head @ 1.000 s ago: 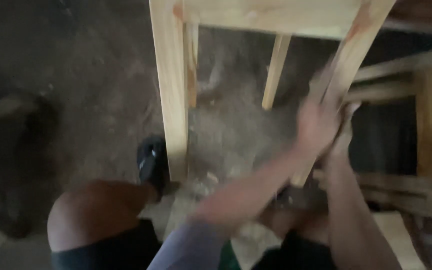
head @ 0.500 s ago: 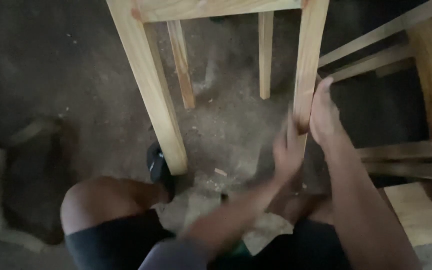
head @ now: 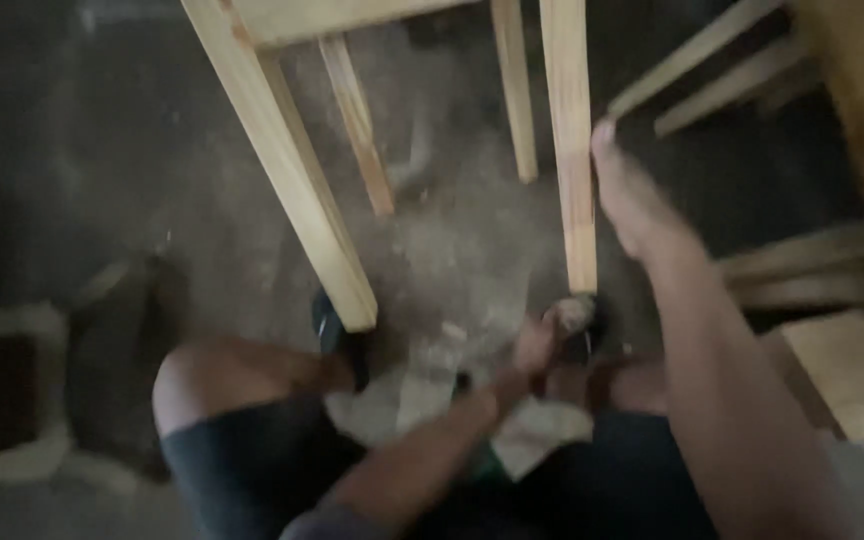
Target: The person sands the surfaces of a wooden chair frame using a piece of sandpaper held by hand.
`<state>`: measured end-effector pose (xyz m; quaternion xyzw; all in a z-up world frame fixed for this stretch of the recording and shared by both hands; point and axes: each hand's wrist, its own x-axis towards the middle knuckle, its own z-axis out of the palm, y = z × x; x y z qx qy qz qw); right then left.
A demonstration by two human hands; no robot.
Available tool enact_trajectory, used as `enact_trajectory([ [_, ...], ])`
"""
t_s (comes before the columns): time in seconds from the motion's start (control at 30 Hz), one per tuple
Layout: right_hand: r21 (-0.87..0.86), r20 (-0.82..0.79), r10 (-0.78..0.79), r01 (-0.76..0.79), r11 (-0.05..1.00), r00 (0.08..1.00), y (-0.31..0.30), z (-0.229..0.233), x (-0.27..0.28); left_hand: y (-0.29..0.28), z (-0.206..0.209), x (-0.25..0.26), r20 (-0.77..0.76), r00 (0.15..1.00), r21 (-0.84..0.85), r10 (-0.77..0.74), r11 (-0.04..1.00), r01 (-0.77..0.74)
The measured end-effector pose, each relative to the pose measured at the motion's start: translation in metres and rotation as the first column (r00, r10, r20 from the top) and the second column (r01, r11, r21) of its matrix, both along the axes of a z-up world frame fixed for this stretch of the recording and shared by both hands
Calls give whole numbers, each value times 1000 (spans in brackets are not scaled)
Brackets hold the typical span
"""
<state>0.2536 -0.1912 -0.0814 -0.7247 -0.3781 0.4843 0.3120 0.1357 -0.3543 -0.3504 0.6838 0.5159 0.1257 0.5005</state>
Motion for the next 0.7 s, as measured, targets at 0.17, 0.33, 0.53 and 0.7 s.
enact_trajectory([
  [0.17,339,33,-41,28,940,999,-30,22,1,69,95,-68,-276,961,495,-1,857,143],
  [0.33,581,-25,344,-267,769,939,-58,44,-10,143,259,-94,739,573,-333,354,932,-145],
  [0.53,443,-19,187,-160,882,982,-60,57,-77,160,308,-121,664,733,-36,149,985,-168],
  [0.7,394,566,3,-273,878,824,-9,88,-67,196,318,-148,362,929,574,78,766,-288],
])
